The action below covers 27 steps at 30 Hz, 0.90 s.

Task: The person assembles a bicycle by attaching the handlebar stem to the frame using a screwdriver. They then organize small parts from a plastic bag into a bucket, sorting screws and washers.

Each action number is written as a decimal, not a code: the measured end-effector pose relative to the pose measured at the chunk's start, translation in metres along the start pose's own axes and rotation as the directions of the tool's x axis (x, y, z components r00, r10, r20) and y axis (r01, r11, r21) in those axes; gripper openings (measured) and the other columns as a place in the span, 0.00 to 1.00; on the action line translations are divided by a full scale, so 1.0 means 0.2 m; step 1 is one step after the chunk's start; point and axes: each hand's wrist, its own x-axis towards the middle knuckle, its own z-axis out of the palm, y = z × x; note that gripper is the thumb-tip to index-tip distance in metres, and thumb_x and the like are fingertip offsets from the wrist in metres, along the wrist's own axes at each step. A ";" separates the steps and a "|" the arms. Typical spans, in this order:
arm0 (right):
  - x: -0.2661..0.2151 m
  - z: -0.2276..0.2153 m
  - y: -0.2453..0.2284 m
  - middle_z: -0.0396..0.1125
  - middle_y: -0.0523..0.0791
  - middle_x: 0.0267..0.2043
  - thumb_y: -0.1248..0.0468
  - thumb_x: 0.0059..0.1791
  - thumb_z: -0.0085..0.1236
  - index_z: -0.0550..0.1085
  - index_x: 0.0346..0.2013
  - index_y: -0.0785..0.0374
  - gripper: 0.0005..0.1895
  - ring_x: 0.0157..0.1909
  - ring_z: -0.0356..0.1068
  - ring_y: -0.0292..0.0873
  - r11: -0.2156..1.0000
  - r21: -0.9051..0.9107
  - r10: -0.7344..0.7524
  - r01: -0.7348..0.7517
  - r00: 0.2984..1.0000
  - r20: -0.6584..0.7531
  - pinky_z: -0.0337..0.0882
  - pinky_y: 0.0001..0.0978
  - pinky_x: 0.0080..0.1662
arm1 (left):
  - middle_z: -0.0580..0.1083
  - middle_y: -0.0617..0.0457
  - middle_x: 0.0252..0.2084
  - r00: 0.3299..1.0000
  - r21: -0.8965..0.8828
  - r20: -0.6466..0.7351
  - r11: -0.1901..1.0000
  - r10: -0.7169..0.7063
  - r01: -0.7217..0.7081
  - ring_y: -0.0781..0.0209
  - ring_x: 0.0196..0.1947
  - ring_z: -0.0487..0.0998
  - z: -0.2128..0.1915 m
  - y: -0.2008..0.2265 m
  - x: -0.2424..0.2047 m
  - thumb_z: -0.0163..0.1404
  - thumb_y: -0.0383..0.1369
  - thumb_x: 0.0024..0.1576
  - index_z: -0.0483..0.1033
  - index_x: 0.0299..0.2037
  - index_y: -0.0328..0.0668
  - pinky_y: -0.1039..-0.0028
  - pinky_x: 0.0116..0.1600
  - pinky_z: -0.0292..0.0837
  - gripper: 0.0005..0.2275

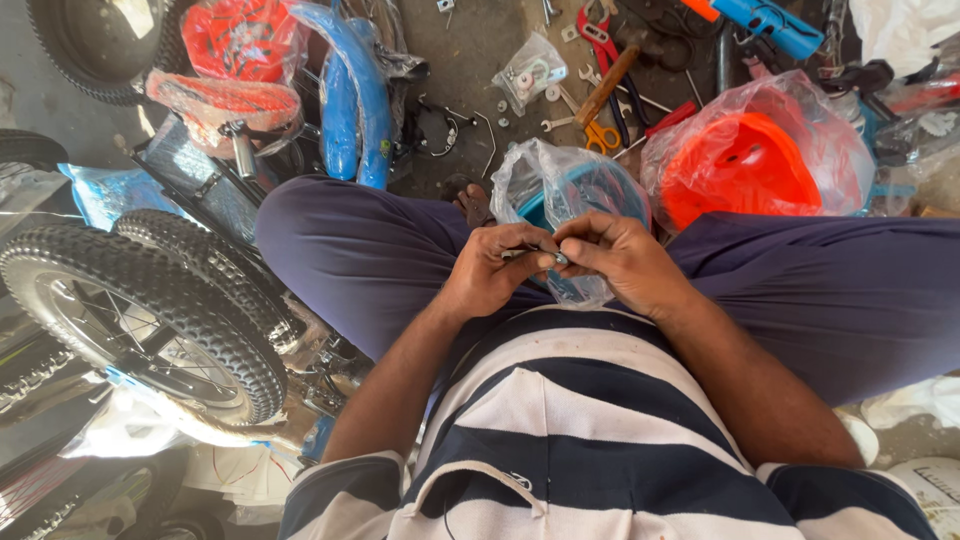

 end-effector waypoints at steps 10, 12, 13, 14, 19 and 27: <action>-0.01 -0.01 -0.04 0.73 0.48 0.48 0.67 0.52 0.54 0.73 0.53 0.70 0.16 0.50 0.74 0.41 0.999 -0.001 -0.036 0.036 0.991 0.132 0.74 0.35 0.56 | 0.80 0.51 0.39 1.000 0.025 0.021 1.000 -0.004 0.003 0.66 0.36 0.82 -0.01 0.02 0.01 0.55 0.26 0.62 0.79 0.45 0.34 0.75 0.43 0.81 0.05; -0.01 -0.01 -0.03 0.71 0.47 0.48 0.63 0.55 0.51 0.73 0.52 0.70 0.15 0.50 0.74 0.40 0.996 0.091 -0.004 -0.006 0.994 0.108 0.75 0.35 0.54 | 0.80 0.51 0.38 0.999 0.038 0.032 0.999 -0.002 0.001 0.65 0.35 0.82 -0.01 0.02 0.01 0.56 0.26 0.62 0.79 0.45 0.34 0.75 0.42 0.81 0.05; -0.01 -0.01 -0.02 0.72 0.47 0.48 0.64 0.54 0.52 0.73 0.52 0.70 0.15 0.50 0.74 0.41 1.000 0.020 -0.003 0.001 0.994 0.110 0.75 0.34 0.54 | 0.80 0.51 0.38 0.999 0.052 0.040 0.999 -0.007 0.005 0.65 0.35 0.82 0.00 0.02 0.01 0.56 0.26 0.62 0.79 0.45 0.34 0.75 0.41 0.81 0.05; -0.01 -0.02 -0.03 0.72 0.48 0.47 0.64 0.53 0.54 0.73 0.52 0.70 0.16 0.49 0.74 0.41 0.998 -0.053 -0.008 0.014 0.994 0.113 0.75 0.34 0.55 | 0.79 0.51 0.38 0.999 0.071 0.048 0.997 -0.008 0.004 0.65 0.34 0.82 0.00 0.02 0.02 0.56 0.26 0.61 0.80 0.45 0.34 0.75 0.41 0.81 0.06; -0.01 -0.02 -0.02 0.70 0.46 0.49 0.63 0.53 0.55 0.72 0.53 0.69 0.16 0.50 0.72 0.39 0.998 0.058 -0.038 0.030 0.990 0.139 0.75 0.33 0.54 | 0.80 0.50 0.38 0.999 0.082 0.044 0.997 -0.001 -0.003 0.65 0.35 0.82 -0.01 0.04 0.03 0.55 0.26 0.62 0.79 0.46 0.34 0.75 0.41 0.81 0.06; -0.05 0.01 -0.03 0.74 0.41 0.38 0.64 0.48 0.68 0.77 0.47 0.64 0.15 0.36 0.68 0.32 0.764 -0.546 -0.421 0.344 0.907 -0.018 0.70 0.25 0.39 | 0.79 0.49 0.36 0.996 0.124 -0.084 0.991 -0.030 0.040 0.66 0.34 0.81 0.04 0.02 0.05 0.53 0.27 0.63 0.76 0.46 0.30 0.75 0.39 0.79 0.06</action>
